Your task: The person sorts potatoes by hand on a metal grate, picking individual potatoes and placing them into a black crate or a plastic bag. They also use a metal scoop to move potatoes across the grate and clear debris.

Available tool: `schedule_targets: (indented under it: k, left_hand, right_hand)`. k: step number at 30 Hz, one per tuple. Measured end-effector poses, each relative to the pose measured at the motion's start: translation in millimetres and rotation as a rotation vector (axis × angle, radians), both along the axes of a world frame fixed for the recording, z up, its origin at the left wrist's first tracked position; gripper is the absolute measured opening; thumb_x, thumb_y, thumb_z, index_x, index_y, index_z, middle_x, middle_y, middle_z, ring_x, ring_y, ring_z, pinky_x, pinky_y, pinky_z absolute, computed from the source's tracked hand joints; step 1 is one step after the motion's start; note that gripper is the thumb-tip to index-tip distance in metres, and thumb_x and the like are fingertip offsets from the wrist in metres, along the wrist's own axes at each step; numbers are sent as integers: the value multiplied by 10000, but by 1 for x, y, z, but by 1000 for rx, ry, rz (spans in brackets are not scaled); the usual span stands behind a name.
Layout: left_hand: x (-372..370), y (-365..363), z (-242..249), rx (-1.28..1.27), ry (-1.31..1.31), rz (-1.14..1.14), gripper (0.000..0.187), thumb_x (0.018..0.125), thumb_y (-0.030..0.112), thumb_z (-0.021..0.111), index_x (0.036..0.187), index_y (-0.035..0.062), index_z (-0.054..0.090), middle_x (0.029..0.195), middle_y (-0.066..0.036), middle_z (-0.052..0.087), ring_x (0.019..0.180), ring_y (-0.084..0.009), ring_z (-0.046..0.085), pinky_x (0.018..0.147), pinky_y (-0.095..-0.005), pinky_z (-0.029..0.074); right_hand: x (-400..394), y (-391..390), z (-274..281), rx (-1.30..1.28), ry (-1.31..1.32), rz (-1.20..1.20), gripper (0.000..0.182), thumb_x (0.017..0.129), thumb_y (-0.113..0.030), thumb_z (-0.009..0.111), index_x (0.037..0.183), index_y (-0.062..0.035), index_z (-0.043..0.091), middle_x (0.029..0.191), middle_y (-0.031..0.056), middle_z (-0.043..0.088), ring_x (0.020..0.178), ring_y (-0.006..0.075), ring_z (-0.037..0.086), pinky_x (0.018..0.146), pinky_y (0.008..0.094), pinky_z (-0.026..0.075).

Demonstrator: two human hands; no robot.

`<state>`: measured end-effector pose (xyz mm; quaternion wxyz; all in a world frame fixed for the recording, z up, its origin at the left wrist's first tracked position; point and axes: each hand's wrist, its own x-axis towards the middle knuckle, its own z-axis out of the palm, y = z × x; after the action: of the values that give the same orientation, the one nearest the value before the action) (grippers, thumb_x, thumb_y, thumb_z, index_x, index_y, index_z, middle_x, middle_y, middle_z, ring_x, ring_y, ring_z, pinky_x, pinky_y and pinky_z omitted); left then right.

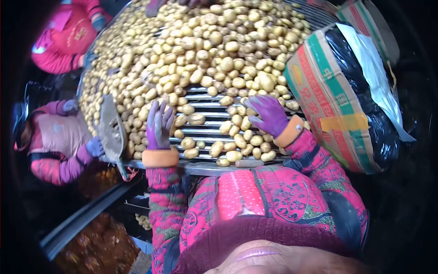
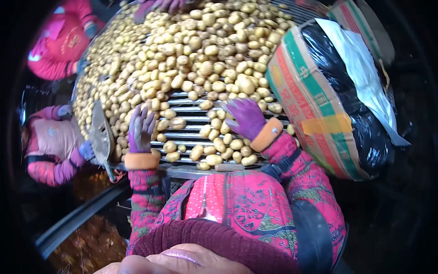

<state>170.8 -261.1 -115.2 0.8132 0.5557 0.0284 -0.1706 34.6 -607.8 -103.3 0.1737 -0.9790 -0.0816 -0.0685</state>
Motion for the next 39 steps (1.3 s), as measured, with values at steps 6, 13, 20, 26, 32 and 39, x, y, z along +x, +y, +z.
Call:
schedule_targets:
  k: [6, 13, 20, 26, 32, 39]
  left_hand:
    - [-65, 32, -16, 444, -258, -2, 481, 955, 124, 527, 1392, -34, 400, 1378, -189, 483, 1231, -288, 522, 1058, -388, 404]
    - [-106, 45, -25, 1368, -911, -64, 519, 744, 145, 699, 1230, 34, 557, 1296, -185, 548, 1176, -367, 530, 1015, -471, 386]
    - [-109, 43, -30, 1415, -838, -15, 542, 709, 208, 725, 1206, 64, 565, 1275, -152, 561, 1222, -360, 483, 1039, -498, 341]
    - [-111, 45, -36, 1413, -810, 41, 529, 713, 218, 728, 1201, 76, 580, 1279, -133, 566, 1231, -343, 483, 1045, -497, 333]
    - [-113, 45, -35, 1425, -796, 52, 519, 734, 237, 719, 1211, 87, 579, 1284, -117, 568, 1228, -333, 484, 1046, -495, 329]
    - [-111, 41, -32, 1444, -813, 95, 525, 704, 167, 730, 1200, 77, 581, 1248, -132, 589, 1178, -337, 526, 1030, -472, 365]
  right_hand:
    - [41, -27, -3, 18, -105, -69, 488, 816, -331, 650, 1259, -142, 570, 1221, 104, 590, 1140, 282, 538, 990, 438, 398]
    - [96, -46, -2, -62, -164, -132, 497, 817, -367, 645, 1272, -183, 567, 1254, 94, 583, 1154, 271, 540, 981, 442, 406]
    - [184, -29, 0, -161, -239, -93, 531, 812, -410, 630, 1286, -189, 536, 1295, 111, 564, 1180, 291, 536, 972, 457, 422]
    - [198, -9, -9, -414, -128, -165, 431, 835, -383, 605, 1225, -203, 568, 1113, 86, 584, 1071, 272, 565, 920, 503, 385]
    - [149, 3, -6, -474, -99, -91, 517, 837, -416, 596, 1308, -214, 526, 1292, 127, 498, 1205, 315, 467, 1031, 567, 283]
    - [102, 47, 3, -206, 167, 387, 484, 795, -376, 665, 1246, -220, 587, 1203, 100, 583, 1098, 318, 559, 900, 497, 441]
